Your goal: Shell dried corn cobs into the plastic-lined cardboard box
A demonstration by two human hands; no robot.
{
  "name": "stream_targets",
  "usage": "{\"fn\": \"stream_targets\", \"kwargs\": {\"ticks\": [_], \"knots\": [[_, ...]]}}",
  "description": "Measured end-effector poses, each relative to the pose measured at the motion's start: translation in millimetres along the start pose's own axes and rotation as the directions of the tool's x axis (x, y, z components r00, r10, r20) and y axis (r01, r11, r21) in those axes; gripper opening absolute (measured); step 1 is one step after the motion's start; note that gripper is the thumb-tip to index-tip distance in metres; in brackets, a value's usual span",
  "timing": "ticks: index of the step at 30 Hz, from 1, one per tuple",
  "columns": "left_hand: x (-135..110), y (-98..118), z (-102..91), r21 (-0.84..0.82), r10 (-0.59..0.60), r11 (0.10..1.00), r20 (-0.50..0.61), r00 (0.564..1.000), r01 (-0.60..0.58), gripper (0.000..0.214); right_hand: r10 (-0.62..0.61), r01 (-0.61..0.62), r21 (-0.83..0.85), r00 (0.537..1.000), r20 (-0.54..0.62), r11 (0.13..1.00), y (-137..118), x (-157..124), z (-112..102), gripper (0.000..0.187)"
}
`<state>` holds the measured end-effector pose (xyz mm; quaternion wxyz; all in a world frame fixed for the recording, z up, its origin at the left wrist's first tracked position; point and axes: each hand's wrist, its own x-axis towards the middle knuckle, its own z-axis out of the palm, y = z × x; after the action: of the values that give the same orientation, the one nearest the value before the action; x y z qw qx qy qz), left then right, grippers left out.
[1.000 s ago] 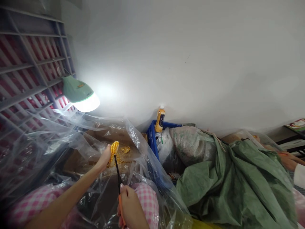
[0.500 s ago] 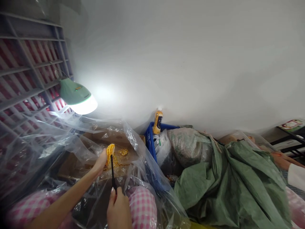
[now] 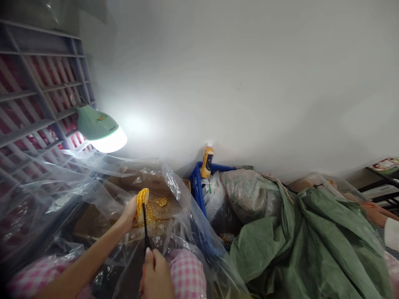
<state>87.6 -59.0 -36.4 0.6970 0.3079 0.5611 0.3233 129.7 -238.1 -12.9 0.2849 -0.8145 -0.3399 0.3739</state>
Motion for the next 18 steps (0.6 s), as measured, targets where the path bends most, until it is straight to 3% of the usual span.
{"fn": "stream_targets", "kwargs": {"ticks": [2, 6, 10, 14, 18], "knots": [[-2.7, 4.5, 1.9, -0.047, -0.017, 0.999, 0.017, 1.0, 0.018, 0.026, 0.01, -0.011, 0.01, 0.999, 0.044, 1.0, -0.4, -1.0, -8.0, 0.044], [-5.3, 6.3, 4.7, -0.092, -0.041, 0.995, 0.034, 0.999, 0.044, 0.023, -0.122, 0.088, -0.222, 0.982, -0.145, 0.971, -0.5, -9.7, -13.0, 0.041], [-3.6, 4.9, 4.6, -0.116, -0.048, 0.992, 0.036, 0.998, 0.052, 0.026, -0.123, 0.053, -0.309, 0.97, -0.209, 0.95, -0.3, -18.4, -10.1, 0.038], [-0.6, 3.8, 3.8, -0.116, -0.056, 0.992, 0.035, 0.998, 0.059, 0.028, -0.142, 0.099, -0.223, 0.972, -0.185, 0.97, -0.3, -18.2, -13.6, 0.039], [1.1, 1.5, 3.6, -0.103, -0.033, 0.994, 0.032, 0.999, 0.036, 0.025, -0.114, 0.103, -0.168, 0.992, -0.055, 0.98, -4.5, -13.6, -21.5, 0.04]]}}
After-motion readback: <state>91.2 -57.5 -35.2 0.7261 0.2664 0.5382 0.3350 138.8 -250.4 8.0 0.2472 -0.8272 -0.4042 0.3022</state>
